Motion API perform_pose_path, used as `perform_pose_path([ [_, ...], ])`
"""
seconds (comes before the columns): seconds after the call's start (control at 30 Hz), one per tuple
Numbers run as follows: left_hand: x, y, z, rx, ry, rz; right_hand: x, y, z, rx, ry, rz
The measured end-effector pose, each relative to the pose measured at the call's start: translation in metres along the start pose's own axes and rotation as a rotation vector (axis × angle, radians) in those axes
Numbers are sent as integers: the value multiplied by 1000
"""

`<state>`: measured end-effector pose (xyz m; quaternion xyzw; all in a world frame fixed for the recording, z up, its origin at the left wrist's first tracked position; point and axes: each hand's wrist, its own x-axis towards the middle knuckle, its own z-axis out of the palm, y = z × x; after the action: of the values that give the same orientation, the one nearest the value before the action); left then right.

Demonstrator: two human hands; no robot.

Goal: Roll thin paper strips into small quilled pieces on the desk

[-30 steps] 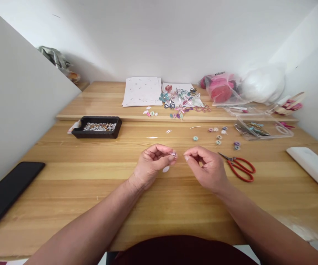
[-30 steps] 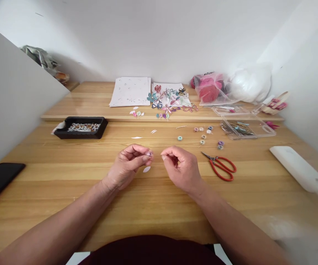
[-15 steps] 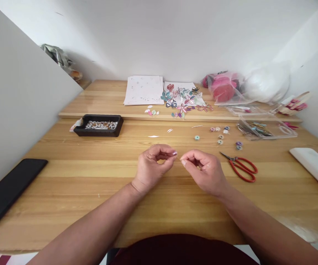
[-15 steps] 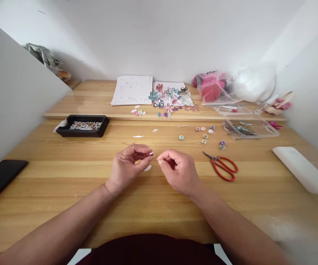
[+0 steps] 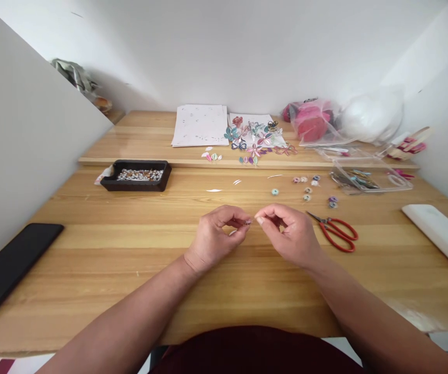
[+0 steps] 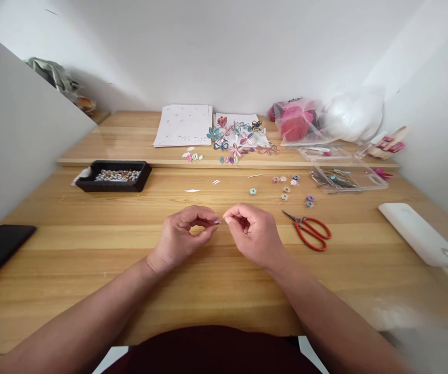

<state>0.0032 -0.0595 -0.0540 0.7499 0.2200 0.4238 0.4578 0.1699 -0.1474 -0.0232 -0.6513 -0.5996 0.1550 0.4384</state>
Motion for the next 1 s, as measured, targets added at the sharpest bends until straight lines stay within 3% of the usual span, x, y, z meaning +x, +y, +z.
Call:
perform_pose_path([
  [0.2,-1,-3,0,-70,-43,-109,2,8,-3,-12,35,-4],
  [0.43,-3,-2,1,-108,-96,-99,5,11,0,77,36,72],
  [0.63,-5,0,2,-247,-113,-157,4,11,1,136,-50,137],
  [0.8,-2,5,2,-429,-45,-254,2,5,4,172,-107,132],
  [1.0,0,5,6,-471,69,-332,-3,2,9,221,-100,127],
])
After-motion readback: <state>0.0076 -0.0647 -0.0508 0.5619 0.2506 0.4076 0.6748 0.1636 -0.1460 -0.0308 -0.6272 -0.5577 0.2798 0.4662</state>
